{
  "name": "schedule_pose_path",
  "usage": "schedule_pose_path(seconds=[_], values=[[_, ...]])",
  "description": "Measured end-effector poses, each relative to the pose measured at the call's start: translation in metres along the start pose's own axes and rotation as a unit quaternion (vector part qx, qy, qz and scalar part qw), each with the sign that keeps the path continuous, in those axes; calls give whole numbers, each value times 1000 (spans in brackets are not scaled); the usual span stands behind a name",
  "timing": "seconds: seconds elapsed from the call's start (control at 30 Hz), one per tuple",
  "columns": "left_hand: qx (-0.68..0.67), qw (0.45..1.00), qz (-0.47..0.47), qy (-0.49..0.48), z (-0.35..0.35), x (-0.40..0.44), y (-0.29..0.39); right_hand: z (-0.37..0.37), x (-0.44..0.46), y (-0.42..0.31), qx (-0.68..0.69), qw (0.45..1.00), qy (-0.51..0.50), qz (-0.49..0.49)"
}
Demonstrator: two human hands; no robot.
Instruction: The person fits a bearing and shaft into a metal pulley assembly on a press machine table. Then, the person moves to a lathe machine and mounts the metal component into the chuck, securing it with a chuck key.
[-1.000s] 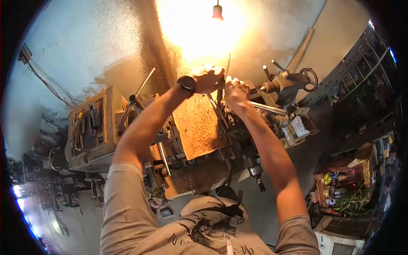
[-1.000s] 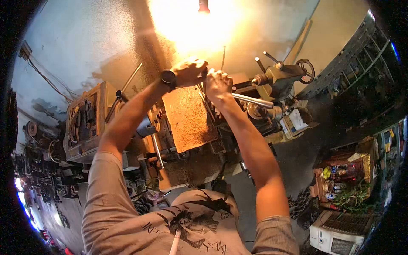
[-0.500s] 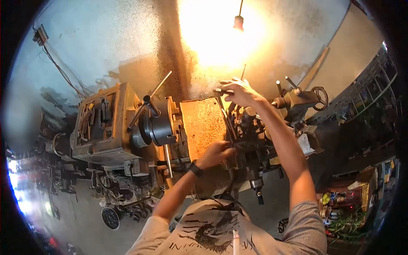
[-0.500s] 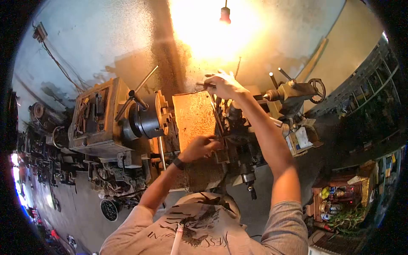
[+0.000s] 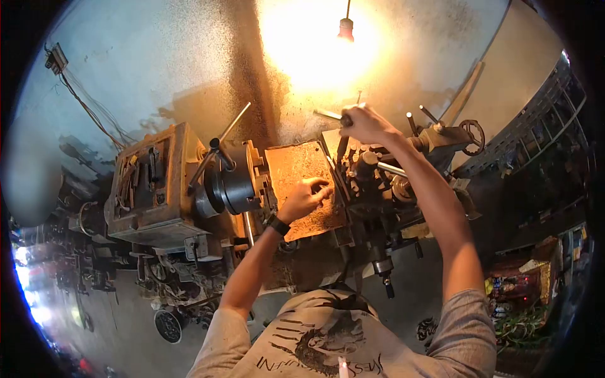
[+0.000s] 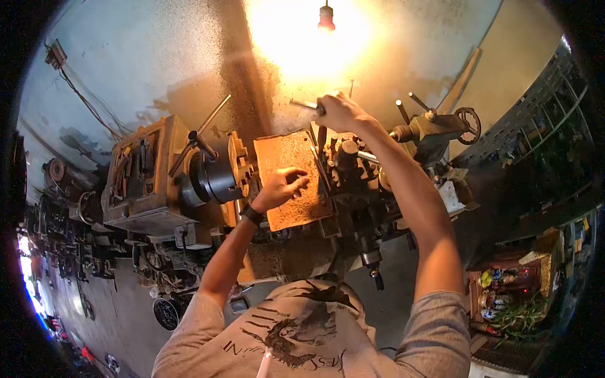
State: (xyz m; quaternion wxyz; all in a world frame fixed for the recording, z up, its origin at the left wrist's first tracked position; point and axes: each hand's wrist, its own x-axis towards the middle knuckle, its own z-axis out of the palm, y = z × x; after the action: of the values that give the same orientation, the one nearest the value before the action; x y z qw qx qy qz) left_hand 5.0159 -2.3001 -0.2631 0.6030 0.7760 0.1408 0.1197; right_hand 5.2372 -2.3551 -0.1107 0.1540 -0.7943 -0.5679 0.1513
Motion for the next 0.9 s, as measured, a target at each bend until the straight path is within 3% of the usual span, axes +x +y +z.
schedule_pose_path(seconds=[0.03, 0.1, 0.23, 0.3, 0.33, 0.4, 0.43, 0.47, 0.5, 0.53, 0.57, 0.6, 0.67, 0.7, 0.73, 0.77, 0.8, 0.83, 0.87, 0.9], values=[[0, 999, 40, 27, -4, 3, 0, 8, 3, 12, 0, 994, 99, -50], [-14, 994, 59, 85, -14, 0, 22, -6, -23, -10, 38, 991, 113, 58], [127, 965, 110, 203, -31, 14, 41, 23, -40, 2, -68, 983, 161, 49], [193, 934, 201, 223, -31, 25, 66, 38, -36, 6, -107, 980, 152, 72], [241, 916, 249, 202, -32, 36, 75, 46, -32, 3, -144, 975, 112, 130], [334, 866, 338, 155, -33, 61, 87, 47, -33, -4, -110, 984, 93, 108], [406, 838, 354, 83, -35, 76, 92, 44, -34, -8, -94, 987, 85, 97], [462, 814, 348, 50, -32, 90, 84, 28, -35, -18, -25, 991, -31, 129], [517, 784, 343, 19, -31, 97, 87, 40, -38, -6, -92, 988, 30, 121], [550, 772, 310, -72, -34, 105, 92, 67, -44, 16, -159, 977, 91, 112], [561, 756, 327, -79, -32, 108, 101, 82, -53, 27, -224, 957, 152, 103], [541, 775, 315, -84, -30, 112, 105, 75, -65, 13, -178, 969, 108, 132], [518, 789, 322, -70, -27, 118, 101, 93, -65, 31, -234, 949, 201, 61], [516, 783, 343, -50, -27, 121, 92, 78, -65, 12, -152, 963, 199, 97], [515, 776, 363, -29, -28, 127, 85, 84, -60, 28, -171, 961, 209, 61], [499, 789, 358, -11, -26, 120, 90, 98, -52, 59, 37, 968, 239, -62], [504, 777, 375, 30, -22, 119, 85, 114, -42, 97, 243, 918, 256, -181], [507, 763, 394, 70, -15, 120, 79, 95, -41, 113, 158, 949, 199, -190], [541, 768, 314, 139, 8, 102, 72, 69, -45, 118, -104, 974, 146, -139], [516, 812, 231, 148, 26, 72, 81, 55, -34, 129, -213, 963, 120, -112]])
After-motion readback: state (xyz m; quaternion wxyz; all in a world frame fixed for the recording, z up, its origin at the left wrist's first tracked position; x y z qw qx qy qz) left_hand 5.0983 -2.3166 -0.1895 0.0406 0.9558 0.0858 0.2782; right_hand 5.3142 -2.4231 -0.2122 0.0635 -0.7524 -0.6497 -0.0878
